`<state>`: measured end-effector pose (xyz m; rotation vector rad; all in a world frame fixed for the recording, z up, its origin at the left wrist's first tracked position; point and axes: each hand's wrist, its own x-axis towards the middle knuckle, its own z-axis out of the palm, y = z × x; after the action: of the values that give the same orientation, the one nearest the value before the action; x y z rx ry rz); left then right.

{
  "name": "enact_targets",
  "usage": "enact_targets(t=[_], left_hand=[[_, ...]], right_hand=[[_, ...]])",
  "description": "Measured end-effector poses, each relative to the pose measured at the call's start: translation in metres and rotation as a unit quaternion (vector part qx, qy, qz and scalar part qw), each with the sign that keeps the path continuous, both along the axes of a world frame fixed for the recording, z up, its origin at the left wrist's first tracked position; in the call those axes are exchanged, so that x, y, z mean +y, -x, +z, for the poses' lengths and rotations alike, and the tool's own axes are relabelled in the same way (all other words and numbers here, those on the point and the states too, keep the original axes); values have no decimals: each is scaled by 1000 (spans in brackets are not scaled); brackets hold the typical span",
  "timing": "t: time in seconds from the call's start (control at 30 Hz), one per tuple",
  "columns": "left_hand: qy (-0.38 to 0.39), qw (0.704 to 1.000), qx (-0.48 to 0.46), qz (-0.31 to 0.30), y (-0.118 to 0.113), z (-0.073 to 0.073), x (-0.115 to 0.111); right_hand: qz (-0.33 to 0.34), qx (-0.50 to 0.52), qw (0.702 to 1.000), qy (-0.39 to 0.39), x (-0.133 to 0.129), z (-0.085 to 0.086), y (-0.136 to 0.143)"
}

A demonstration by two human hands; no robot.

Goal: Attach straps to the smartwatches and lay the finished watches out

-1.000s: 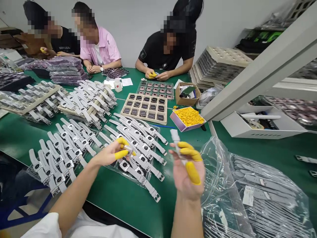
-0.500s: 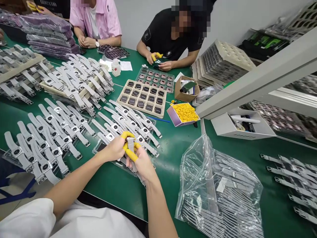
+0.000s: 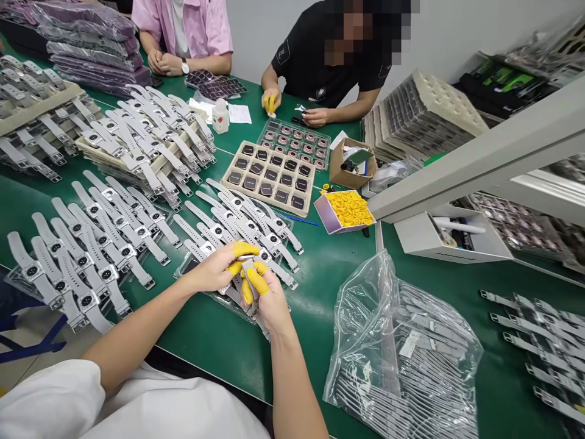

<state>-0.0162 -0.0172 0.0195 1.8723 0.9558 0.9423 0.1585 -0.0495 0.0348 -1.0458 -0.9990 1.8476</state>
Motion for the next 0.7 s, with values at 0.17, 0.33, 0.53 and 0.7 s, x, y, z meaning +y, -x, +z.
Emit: enact_targets(t=[0.17, 0.33, 0.53, 0.7], left_hand=[[-10, 999, 29, -16, -2, -6, -1], [-4, 1000, 24, -8, -3, -3, -2], [-13, 1000, 21, 14, -5, 3, -3], [-25, 999, 25, 23, -8, -1, -4]], right_hand=[[-2, 17, 1000, 21, 1, 3, -1], [-31, 27, 999, 18, 3, 1, 2], [-77, 61, 995, 31, 3, -1, 6], [-90, 76, 992, 37, 4, 1, 8]])
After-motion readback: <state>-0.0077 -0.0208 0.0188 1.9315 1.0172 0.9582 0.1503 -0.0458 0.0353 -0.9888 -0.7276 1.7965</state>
